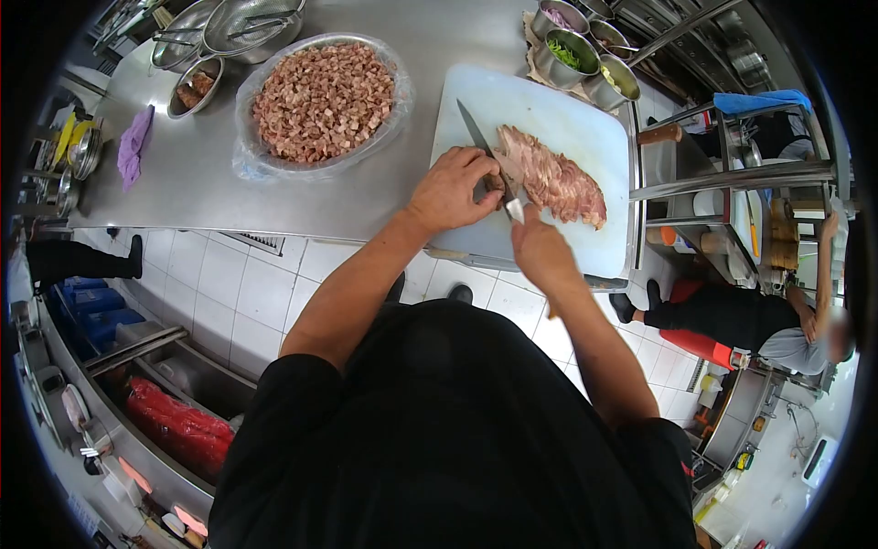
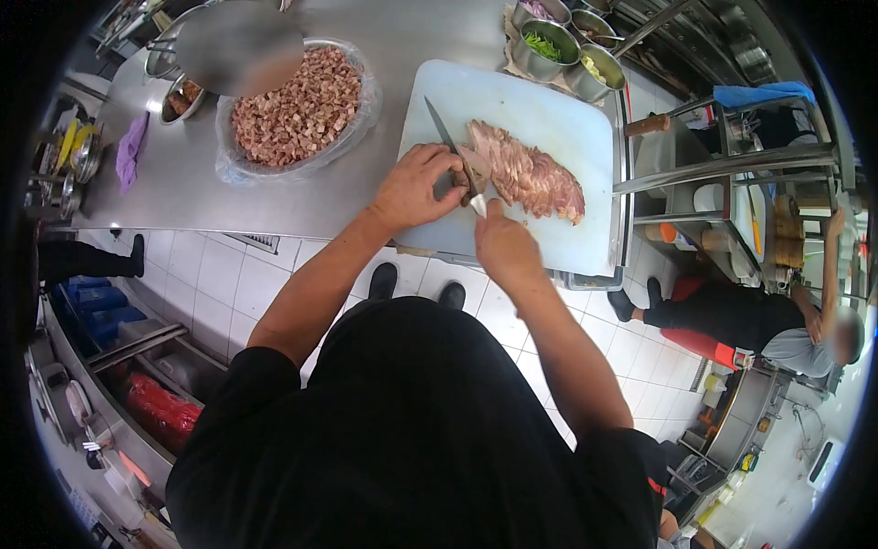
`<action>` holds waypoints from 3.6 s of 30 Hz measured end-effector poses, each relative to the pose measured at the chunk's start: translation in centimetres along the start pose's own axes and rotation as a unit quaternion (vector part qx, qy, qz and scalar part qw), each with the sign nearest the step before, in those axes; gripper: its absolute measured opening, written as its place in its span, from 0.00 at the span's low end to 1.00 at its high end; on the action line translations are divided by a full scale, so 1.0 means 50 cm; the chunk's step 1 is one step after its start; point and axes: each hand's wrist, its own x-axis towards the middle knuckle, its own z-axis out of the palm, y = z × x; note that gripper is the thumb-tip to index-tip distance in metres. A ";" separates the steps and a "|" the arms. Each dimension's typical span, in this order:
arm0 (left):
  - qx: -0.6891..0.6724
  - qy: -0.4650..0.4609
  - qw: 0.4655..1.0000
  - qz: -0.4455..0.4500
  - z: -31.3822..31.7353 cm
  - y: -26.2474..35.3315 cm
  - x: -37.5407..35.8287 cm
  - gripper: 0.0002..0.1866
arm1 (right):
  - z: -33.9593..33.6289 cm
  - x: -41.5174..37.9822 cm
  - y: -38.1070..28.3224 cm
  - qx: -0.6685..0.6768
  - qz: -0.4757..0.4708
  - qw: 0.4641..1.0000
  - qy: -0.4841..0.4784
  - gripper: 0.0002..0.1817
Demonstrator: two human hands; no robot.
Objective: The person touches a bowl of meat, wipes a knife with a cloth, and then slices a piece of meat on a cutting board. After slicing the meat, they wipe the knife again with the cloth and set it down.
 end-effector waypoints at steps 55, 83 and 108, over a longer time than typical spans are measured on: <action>0.021 0.027 0.999 0.011 0.005 -0.004 -0.002 0.16 | -0.111 -0.030 -0.035 -0.063 -0.053 0.996 0.025 0.14; 0.019 0.014 1.000 0.010 0.000 -0.002 0.000 0.15 | -0.071 -0.014 -0.002 -0.046 -0.046 0.997 -0.029 0.16; 0.139 -0.098 0.985 0.005 0.015 0.027 0.007 0.43 | -0.106 -0.124 0.126 0.096 0.109 0.966 0.212 0.18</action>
